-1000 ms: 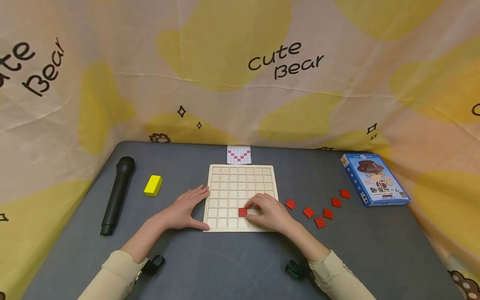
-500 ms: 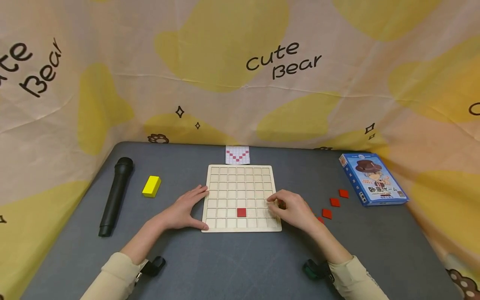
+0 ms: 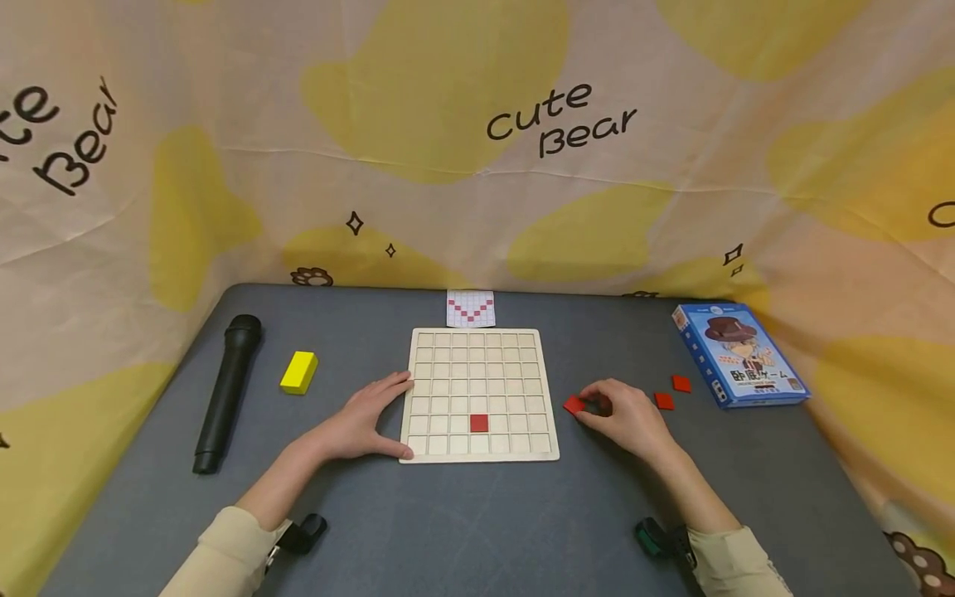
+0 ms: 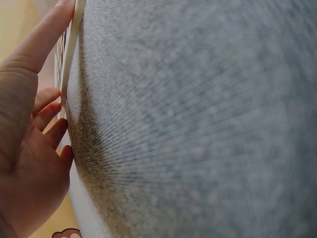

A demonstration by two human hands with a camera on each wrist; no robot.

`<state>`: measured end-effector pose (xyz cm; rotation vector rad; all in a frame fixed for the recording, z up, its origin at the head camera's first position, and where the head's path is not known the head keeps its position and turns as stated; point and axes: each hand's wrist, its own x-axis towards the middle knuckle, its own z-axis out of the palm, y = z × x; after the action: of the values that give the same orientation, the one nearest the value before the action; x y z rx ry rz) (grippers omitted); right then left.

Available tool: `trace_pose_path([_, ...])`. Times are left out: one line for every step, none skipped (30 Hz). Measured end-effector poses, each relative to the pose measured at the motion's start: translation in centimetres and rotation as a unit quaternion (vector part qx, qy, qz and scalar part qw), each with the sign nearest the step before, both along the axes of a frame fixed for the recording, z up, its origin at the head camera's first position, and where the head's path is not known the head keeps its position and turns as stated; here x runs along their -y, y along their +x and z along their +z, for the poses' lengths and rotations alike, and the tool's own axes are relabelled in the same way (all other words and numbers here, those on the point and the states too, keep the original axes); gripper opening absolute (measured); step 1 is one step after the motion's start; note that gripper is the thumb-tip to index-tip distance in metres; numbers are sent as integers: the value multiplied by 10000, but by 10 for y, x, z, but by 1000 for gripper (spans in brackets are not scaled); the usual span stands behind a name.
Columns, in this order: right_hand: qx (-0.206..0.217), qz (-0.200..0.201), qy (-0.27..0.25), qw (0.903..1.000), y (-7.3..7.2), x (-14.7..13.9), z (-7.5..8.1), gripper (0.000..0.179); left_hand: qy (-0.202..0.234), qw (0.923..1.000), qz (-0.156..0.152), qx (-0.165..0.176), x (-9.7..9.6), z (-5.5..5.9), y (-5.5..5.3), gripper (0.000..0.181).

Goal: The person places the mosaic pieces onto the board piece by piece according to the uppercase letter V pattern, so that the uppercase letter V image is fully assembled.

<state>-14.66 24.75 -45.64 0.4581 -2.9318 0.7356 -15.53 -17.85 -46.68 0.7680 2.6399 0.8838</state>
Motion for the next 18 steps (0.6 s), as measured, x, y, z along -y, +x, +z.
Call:
trace_pose_path([27, -36, 26, 10000, 0, 0, -1, 27, 19, 10000, 7, 6, 0, 0, 0, 106])
trace_pose_path([38, -57, 56, 10000, 1, 0, -2, 28, 33, 10000, 5, 5, 0, -1, 0, 106])
trace_pose_path([37, -68, 78, 9999, 1, -1, -3, 29, 41, 10000, 1, 3, 0, -2, 0, 106])
trace_pose_path([21, -73, 101, 9999, 1, -1, -3, 29, 63, 10000, -2, 10, 0, -3, 0, 106])
trace_pose_path([0, -80, 112, 9999, 1, -1, -4, 29, 72, 10000, -5, 6, 0, -3, 0, 105])
trace_pose_path([-19, -83, 105, 9999, 1, 0, -4, 29, 83, 10000, -4, 10, 0, -4, 0, 105])
trace_pose_path([-32, -92, 102, 9999, 1, 0, -5, 28, 86, 10000, -4, 4, 1, -4, 0, 105])
trace_pose_path([-42, -104, 99, 9999, 1, 0, -5, 28, 87, 10000, -9, -4, 1, -4, -1, 105])
trace_pose_path([-58, -118, 91, 9999, 1, 0, -5, 28, 85, 10000, -10, -14, 1, -4, -1, 105])
trace_pose_path([-65, -124, 80, 9999, 1, 0, -5, 28, 87, 10000, 2, 1, 1, -4, -1, 105])
trace_pose_path([-67, -139, 71, 9999, 1, 0, -5, 27, 75, 10000, 11, 4, 2, -5, -1, 105])
trace_pose_path([-64, -152, 60, 9998, 1, 0, -5, 27, 68, 10000, 17, 10, 2, -5, -1, 105])
trace_pose_path([-59, -161, 48, 9998, 1, 0, -5, 27, 66, 10000, 7, -17, 2, -5, -1, 105])
trace_pose_path([-47, -171, 40, 9998, 1, 1, -5, 27, 70, 10000, 6, -9, 2, -5, 0, 105])
trace_pose_path([-32, -179, 28, 9998, 1, 1, -5, 27, 82, 10000, -1, -11, 3, -5, 0, 105])
trace_pose_path([-15, -183, 21, 9998, 1, 1, -5, 26, 108, 9999, 2, 7, 3, -5, 0, 105])
trace_pose_path([6, -198, 17, 9998, 1, 2, -5, 26, 128, 9999, -6, -2, 3, -5, 0, 105])
trace_pose_path([18, -198, 12, 9998, 0, 2, -5, 26, 151, 9999, -13, -15, 4, -5, 0, 105])
